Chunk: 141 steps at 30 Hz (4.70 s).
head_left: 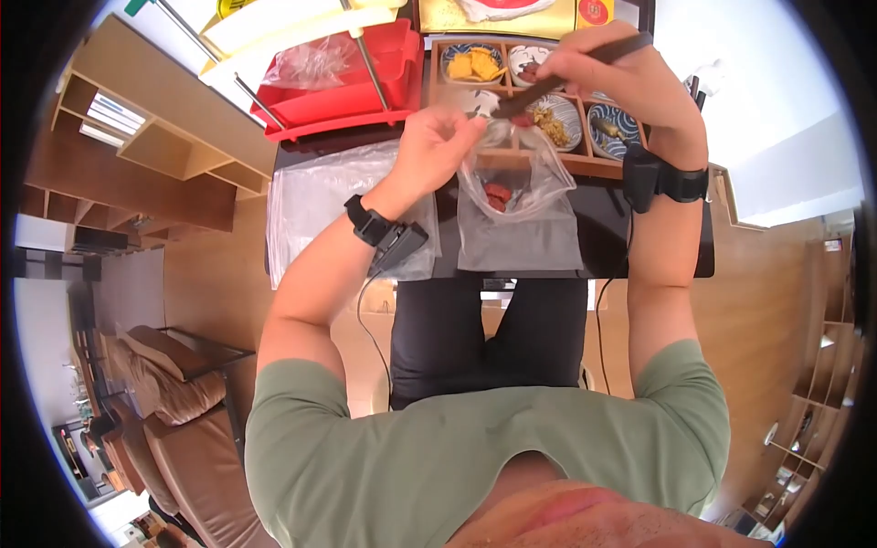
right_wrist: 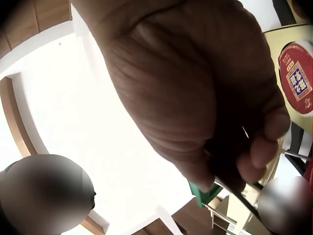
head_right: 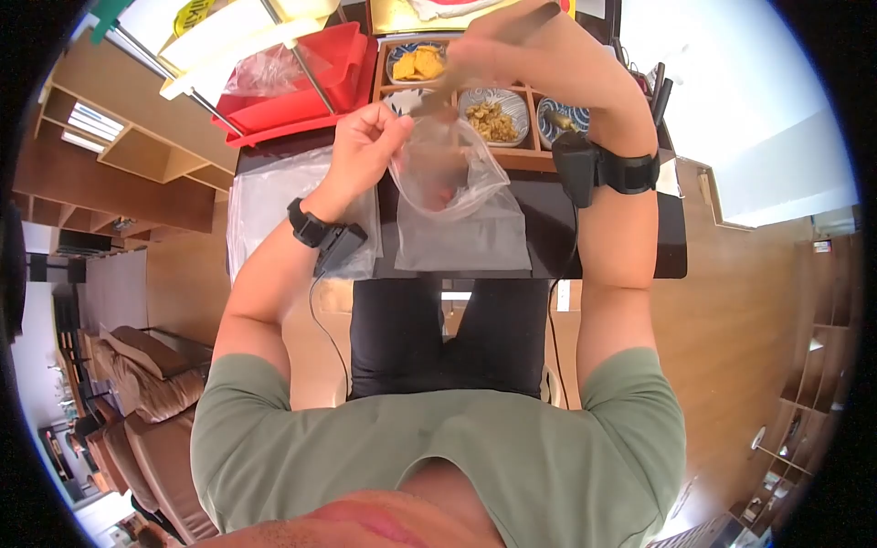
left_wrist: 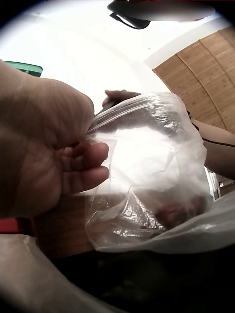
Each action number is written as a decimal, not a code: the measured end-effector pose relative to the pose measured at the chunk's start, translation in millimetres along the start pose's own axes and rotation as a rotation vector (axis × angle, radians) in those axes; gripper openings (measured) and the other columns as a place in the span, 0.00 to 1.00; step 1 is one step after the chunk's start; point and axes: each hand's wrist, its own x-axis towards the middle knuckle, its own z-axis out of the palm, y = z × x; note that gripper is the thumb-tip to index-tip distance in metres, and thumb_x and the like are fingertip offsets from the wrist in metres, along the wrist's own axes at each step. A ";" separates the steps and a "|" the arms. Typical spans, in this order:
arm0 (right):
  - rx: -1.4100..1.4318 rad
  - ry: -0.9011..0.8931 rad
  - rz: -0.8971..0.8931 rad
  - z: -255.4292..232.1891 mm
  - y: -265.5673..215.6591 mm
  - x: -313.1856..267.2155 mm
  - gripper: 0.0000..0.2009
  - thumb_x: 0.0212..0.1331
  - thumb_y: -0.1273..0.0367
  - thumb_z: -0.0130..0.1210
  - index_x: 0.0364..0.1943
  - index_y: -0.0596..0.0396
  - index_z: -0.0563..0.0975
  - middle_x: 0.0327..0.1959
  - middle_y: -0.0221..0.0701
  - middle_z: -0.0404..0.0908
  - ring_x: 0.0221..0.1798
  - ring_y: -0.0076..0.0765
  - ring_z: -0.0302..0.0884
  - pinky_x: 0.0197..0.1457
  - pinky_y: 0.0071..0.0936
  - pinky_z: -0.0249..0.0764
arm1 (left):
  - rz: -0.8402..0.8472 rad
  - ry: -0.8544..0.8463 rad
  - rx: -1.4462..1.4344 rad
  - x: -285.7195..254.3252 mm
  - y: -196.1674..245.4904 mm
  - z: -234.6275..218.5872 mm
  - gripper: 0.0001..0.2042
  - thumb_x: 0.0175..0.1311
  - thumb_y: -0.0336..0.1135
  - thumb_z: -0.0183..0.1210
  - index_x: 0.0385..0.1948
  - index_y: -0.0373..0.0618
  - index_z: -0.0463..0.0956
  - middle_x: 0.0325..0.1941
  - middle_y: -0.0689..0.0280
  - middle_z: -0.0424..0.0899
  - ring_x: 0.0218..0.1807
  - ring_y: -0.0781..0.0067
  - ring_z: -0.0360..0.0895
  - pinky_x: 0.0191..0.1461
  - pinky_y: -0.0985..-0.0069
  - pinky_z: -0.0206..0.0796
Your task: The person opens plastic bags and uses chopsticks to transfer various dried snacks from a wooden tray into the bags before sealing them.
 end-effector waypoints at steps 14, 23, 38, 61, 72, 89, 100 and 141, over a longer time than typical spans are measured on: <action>-0.090 -0.459 -0.152 22.8 2.1 10.3 0.05 0.56 0.75 0.65 0.36 0.62 0.87 0.28 0.33 0.86 0.29 0.22 0.79 0.32 0.20 0.70 | 0.013 -0.037 0.063 -0.3 -4.9 -5.6 0.13 0.72 0.33 0.62 0.25 0.44 0.72 0.22 0.75 0.77 0.22 0.89 0.71 0.25 0.85 0.64; -0.077 -0.482 -0.128 23.0 2.5 10.3 0.06 0.54 0.76 0.64 0.35 0.61 0.86 0.28 0.32 0.86 0.28 0.22 0.78 0.33 0.20 0.71 | -0.002 -0.043 0.053 0.3 -4.2 -5.4 0.13 0.72 0.33 0.62 0.26 0.44 0.72 0.20 0.73 0.77 0.19 0.87 0.71 0.22 0.84 0.64; -0.087 -0.501 -0.218 33.7 9.9 13.2 0.05 0.54 0.75 0.63 0.34 0.60 0.86 0.27 0.31 0.86 0.29 0.22 0.80 0.34 0.21 0.76 | -0.010 -0.009 0.059 0.3 -1.1 -2.0 0.14 0.69 0.32 0.63 0.22 0.44 0.71 0.18 0.72 0.77 0.20 0.84 0.73 0.24 0.80 0.63; -0.286 0.354 0.054 -22.3 58.9 23.0 0.10 0.54 0.68 0.67 0.35 0.62 0.86 0.24 0.35 0.86 0.27 0.26 0.83 0.31 0.26 0.77 | -0.002 -0.040 -0.003 -1.6 -4.3 -2.0 0.13 0.70 0.30 0.62 0.24 0.45 0.71 0.21 0.75 0.78 0.20 0.89 0.72 0.23 0.85 0.60; -0.462 0.420 0.255 -5.4 113.5 38.9 0.18 0.60 0.54 0.65 0.33 0.58 0.86 0.18 0.27 0.84 0.22 0.23 0.85 0.33 0.21 0.80 | 0.018 -0.029 -0.015 -1.9 -6.4 -1.2 0.13 0.71 0.31 0.62 0.24 0.45 0.70 0.21 0.76 0.76 0.20 0.91 0.70 0.23 0.86 0.59; -0.579 0.406 0.322 -3.4 138.3 45.5 0.26 0.63 0.47 0.61 0.21 0.58 0.83 0.15 0.30 0.83 0.21 0.26 0.84 0.34 0.25 0.82 | 0.019 -0.055 0.015 -2.1 -2.3 -2.6 0.13 0.72 0.32 0.61 0.25 0.44 0.70 0.21 0.74 0.76 0.19 0.87 0.71 0.22 0.84 0.62; -0.657 0.412 0.327 -6.4 136.6 46.2 0.31 0.63 0.44 0.59 0.13 0.56 0.81 0.12 0.28 0.80 0.19 0.26 0.84 0.35 0.25 0.83 | 0.029 -0.050 -0.017 -1.4 -2.4 -0.1 0.13 0.72 0.31 0.61 0.24 0.44 0.71 0.19 0.73 0.77 0.18 0.87 0.71 0.22 0.84 0.61; 0.060 -0.290 0.095 5.5 -28.7 -1.7 0.10 0.66 0.67 0.63 0.38 0.63 0.86 0.22 0.26 0.82 0.24 0.16 0.72 0.25 0.19 0.65 | -0.007 -0.024 -0.027 0.1 0.5 -0.9 0.13 0.71 0.30 0.62 0.23 0.44 0.72 0.20 0.73 0.78 0.19 0.85 0.73 0.22 0.82 0.62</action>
